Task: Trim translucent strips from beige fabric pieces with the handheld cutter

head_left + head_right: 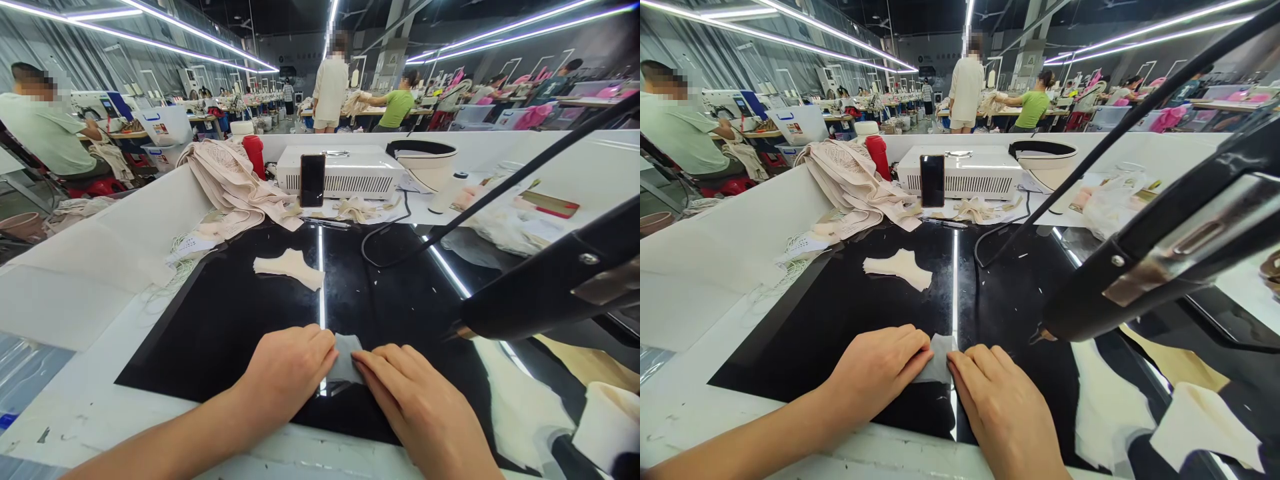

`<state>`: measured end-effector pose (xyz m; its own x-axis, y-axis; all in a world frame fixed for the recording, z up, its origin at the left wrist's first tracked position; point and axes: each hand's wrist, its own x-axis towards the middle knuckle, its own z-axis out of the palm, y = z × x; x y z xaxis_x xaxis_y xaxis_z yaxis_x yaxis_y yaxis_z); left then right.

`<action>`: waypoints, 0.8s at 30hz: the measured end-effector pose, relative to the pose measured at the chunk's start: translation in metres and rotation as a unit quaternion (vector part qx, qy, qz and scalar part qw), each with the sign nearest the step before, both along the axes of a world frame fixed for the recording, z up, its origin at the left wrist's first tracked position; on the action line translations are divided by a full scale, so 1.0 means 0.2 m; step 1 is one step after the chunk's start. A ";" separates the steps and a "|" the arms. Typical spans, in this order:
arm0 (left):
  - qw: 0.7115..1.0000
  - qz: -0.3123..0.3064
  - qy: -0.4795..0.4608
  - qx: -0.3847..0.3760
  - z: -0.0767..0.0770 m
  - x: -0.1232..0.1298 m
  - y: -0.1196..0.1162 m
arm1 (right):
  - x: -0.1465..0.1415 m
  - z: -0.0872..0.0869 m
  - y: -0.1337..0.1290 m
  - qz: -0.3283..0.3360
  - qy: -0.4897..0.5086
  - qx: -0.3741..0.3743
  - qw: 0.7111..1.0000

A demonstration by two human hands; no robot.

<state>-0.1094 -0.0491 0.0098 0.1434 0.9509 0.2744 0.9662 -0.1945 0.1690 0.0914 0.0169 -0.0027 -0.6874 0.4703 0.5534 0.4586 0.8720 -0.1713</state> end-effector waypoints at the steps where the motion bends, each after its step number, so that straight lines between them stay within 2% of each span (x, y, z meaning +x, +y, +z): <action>1: 1.000 -0.002 0.005 0.006 0.00 0.00 0.00 | 0.00 0.00 0.00 0.000 -0.001 -0.002 1.000; 4: 0.998 -0.022 0.042 0.046 0.00 0.00 0.00 | 0.00 0.01 0.00 -0.002 -0.009 -0.002 1.000; 7: 0.991 -0.072 0.067 0.096 0.01 0.01 0.00 | -0.01 0.01 0.00 -0.001 -0.018 0.005 1.000; 12: 0.979 -0.157 0.003 0.133 0.01 0.04 0.00 | 0.00 0.01 0.00 0.000 -0.026 0.005 1.000; 24: 0.978 -0.166 0.003 0.129 -0.03 0.05 0.00 | 0.00 0.01 0.00 0.005 -0.018 -0.003 1.000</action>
